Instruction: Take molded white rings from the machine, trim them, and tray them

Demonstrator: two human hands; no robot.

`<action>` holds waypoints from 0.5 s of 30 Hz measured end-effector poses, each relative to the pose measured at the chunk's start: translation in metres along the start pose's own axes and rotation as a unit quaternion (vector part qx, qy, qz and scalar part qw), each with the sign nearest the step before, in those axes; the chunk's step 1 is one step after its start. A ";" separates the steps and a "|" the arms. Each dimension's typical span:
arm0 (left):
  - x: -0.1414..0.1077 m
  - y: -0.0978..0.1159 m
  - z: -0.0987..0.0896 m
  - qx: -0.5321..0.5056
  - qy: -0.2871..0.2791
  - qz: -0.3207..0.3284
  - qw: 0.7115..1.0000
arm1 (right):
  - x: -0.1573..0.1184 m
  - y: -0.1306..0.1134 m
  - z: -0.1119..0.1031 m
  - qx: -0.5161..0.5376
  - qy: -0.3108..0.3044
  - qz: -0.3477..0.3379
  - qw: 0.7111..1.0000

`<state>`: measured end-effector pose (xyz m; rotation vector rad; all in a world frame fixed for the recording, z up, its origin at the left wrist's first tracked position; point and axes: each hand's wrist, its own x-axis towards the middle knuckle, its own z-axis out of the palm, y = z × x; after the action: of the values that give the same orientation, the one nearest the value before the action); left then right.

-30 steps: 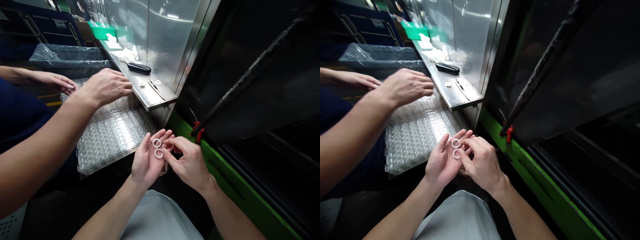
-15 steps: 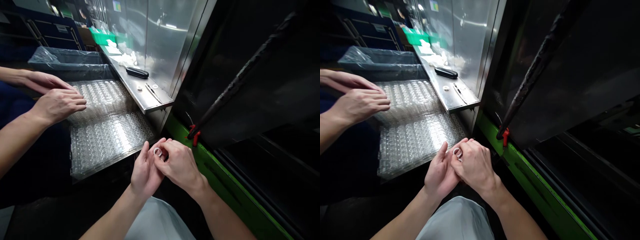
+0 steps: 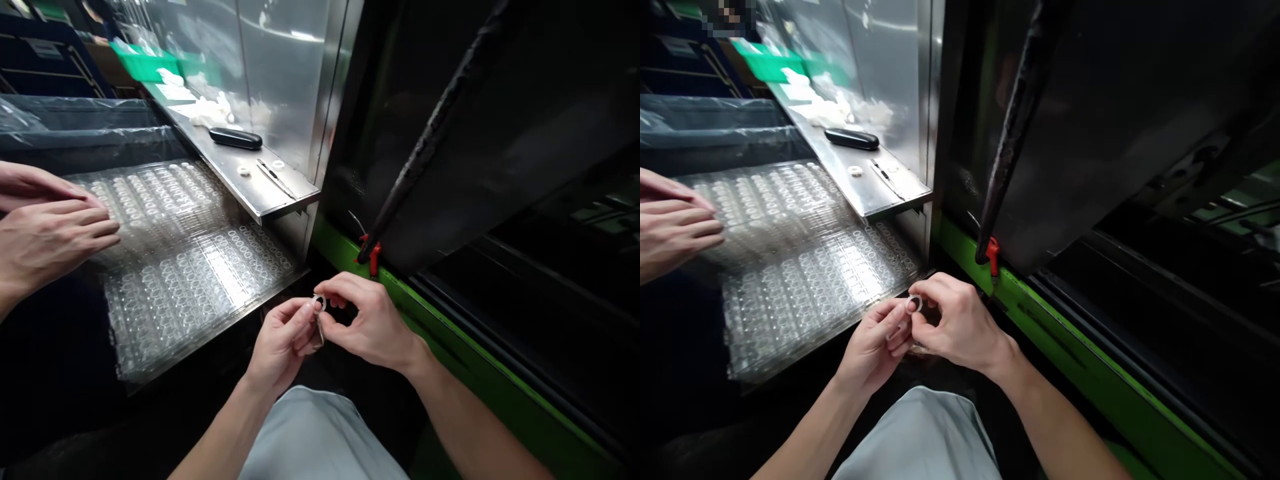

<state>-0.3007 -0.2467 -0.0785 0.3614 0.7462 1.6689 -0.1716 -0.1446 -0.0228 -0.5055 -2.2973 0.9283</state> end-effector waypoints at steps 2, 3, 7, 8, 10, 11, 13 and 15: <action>0.002 -0.007 0.002 0.005 -0.002 0.038 0.999 | -0.013 0.005 0.006 0.131 0.061 0.078 0.986; 0.003 -0.011 0.004 0.016 -0.002 0.062 0.998 | -0.018 0.007 0.009 0.204 0.078 0.118 0.969; 0.007 -0.023 0.015 0.127 -0.005 0.163 0.978 | -0.035 0.009 0.015 0.351 0.110 0.161 0.916; 0.008 -0.026 0.019 0.157 -0.006 0.190 0.969 | -0.037 0.009 0.013 0.346 0.123 0.154 0.917; 0.010 -0.031 0.026 0.214 -0.008 0.237 0.948 | -0.042 0.008 0.005 0.322 0.150 0.133 0.925; 0.011 -0.035 0.030 0.242 -0.012 0.255 0.936 | -0.045 0.009 -0.001 0.305 0.159 0.124 0.931; 0.015 -0.045 0.039 0.290 -0.028 0.277 0.916 | -0.051 0.011 -0.016 0.266 0.172 0.106 0.942; 0.021 -0.059 0.050 0.319 -0.049 0.275 0.906 | -0.057 0.018 -0.035 0.239 0.184 0.088 0.949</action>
<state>-0.2308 -0.2075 -0.0822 1.2027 1.1852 1.8631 -0.1035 -0.1459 -0.0380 -0.6135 -1.6391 1.3068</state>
